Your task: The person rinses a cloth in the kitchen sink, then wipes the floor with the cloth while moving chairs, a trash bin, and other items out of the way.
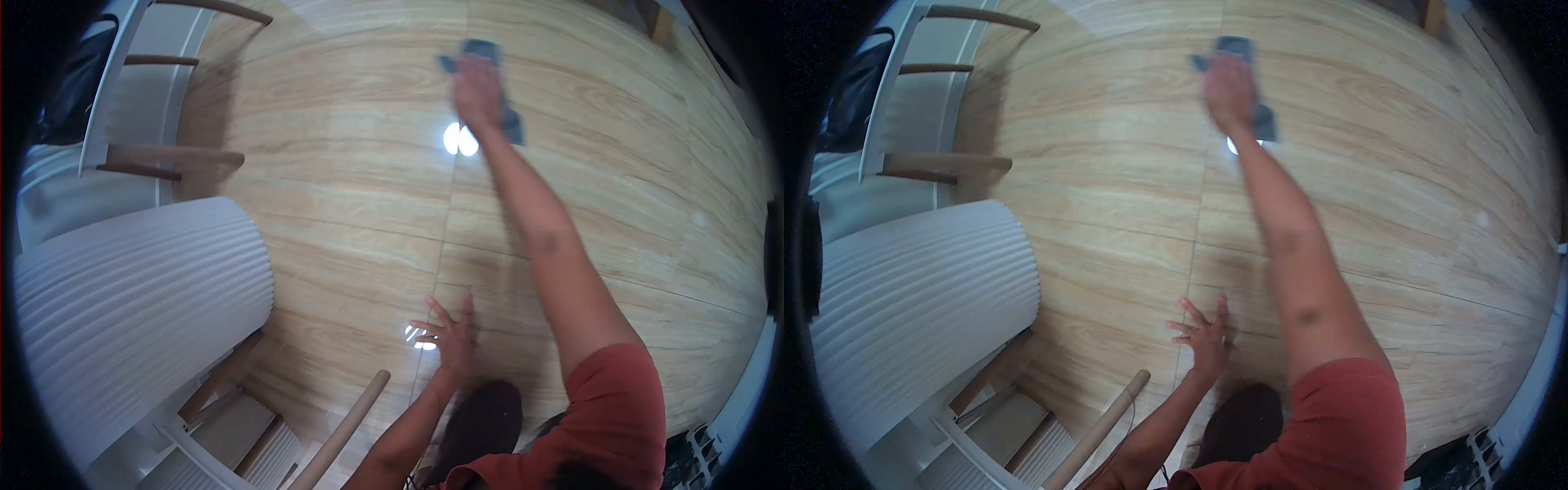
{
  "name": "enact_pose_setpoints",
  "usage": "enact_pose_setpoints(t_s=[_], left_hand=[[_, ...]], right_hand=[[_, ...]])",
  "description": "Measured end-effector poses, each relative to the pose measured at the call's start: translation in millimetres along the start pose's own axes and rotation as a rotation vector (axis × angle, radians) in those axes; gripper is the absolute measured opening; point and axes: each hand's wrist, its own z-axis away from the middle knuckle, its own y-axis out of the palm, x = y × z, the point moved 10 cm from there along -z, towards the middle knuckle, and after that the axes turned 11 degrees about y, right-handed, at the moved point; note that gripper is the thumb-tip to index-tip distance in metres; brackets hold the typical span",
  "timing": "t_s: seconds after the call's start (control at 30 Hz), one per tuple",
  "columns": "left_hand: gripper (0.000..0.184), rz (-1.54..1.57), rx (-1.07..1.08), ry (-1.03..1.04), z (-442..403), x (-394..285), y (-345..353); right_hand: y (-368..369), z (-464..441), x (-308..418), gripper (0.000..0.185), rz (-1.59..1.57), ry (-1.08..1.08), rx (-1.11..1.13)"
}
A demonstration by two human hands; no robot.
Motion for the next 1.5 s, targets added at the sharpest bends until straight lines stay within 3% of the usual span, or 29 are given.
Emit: enact_pose_setpoints(t_s=[0.03,0.07,0.1,0.13,0.17,0.27,0.33,0.37,0.43,0.47,0.5,0.53,0.57,0.6,0.63,0.7,0.77,0.83,0.9,1.0,1.1,1.2,1.23,1.27,1.3,1.37,1.43,1.5], left_hand=[[0.112,-0.019,0.107,0.002,1,-2,-7],[0.112,-0.018,0.108,-0.004,1,2,4],[0.101,-0.055,0.032,-0.009,-1,6,16],[0.09,-0.09,-0.05,-0.007,-3,7,21],[0.09,-0.087,-0.048,0.005,-3,8,24],[0.083,-0.156,0.085,-0.04,-5,16,57],[0.083,-0.199,-0.019,0.062,-11,14,72],[0.084,-0.151,-0.071,0.081,-9,12,66],[0.096,0.137,-0.085,0.013,5,9,10],[0.106,0.244,-0.052,0.004,12,4,-6],[0.106,0.253,-0.046,0.019,13,1,-7],[0.112,0.256,-0.047,0.025,17,2,-6],[0.118,0.254,-0.059,0.026,15,2,-6],[0.118,0.254,-0.06,0.028,14,1,-5],[0.123,0.272,-0.079,0.018,15,3,-3],[0.128,0.299,-0.087,-0.002,12,0,-2],[0.128,0.274,-0.092,0.007,15,0,-7],[0.128,0.265,-0.086,-0.02,11,1,-7],[0.128,0.259,-0.062,-0.039,12,0,1],[0.129,0.258,-0.072,-0.053,9,1,0],[0.132,0.229,-0.047,-0.101,15,0,-4],[0.136,0.387,-0.24,-0.146,30,6,-5],[0.137,0.374,-0.428,-0.162,44,8,-4],[0.138,0.35,-0.623,-0.172,60,13,-4],[0.138,0.329,-0.671,-0.149,73,18,17],[0.138,0.378,-0.611,-0.178,104,29,46],[0.138,0.433,-0.561,-0.206,124,46,61],[0.139,0.263,-0.171,-0.151,127,56,92]], right_hand=[[14,7,55,0.037,-0.104,0.031,0.178],[34,29,106,0.045,-0.138,-0.055,0.257],[52,58,155,0.04,-0.001,-0.205,0.176],[57,88,192,0.045,-0.007,-0.227,0.416],[48,124,221,0.046,-0.233,-0.316,0.44],[11,215,249,0.046,-0.256,-0.483,0.512],[-20,239,238,0.044,-0.36,-0.516,0.53],[-23,238,216,0.044,-0.277,-0.503,0.526],[-53,201,143,0.042,-0.176,-0.228,0.556],[-92,187,99,0.041,-0.214,-0.203,0.315],[-95,176,45,0.038,-0.071,-0.057,0.388],[-110,172,-13,0.038,-0.041,0.124,0.31],[-140,179,-58,0.04,0.031,0.061,0.105],[-160,187,-107,0.042,0.193,0.104,0.09],[-185,198,-168,0.044,0.13,0.274,0.066],[-247,230,-271,0.045,0.138,0.403,-0.031],[-312,285,-348,0.046,0.336,0.531,-0.054],[-333,311,-375,0.046,0.447,0.641,-0.06],[-355,352,-379,0.048,0.617,0.956,-0.195],[-300,324,-285,0.048,0.346,0.506,-0.047],[-234,302,-148,0.049,0.062,0.238,0.135],[-191,319,-23,0.044,-0.166,-0.119,0.464],[-191,333,-14,0.044,-0.191,-0.118,0.476],[-188,356,9,0.044,-0.291,-0.263,0.595],[-192,377,29,0.044,-0.385,-0.415,0.707],[-225,420,17,0.042,-0.406,-0.585,0.863],[-265,448,-28,0.042,-0.513,-0.562,0.903],[-304,458,-90,0.05,-0.381,-0.5,1.008]])
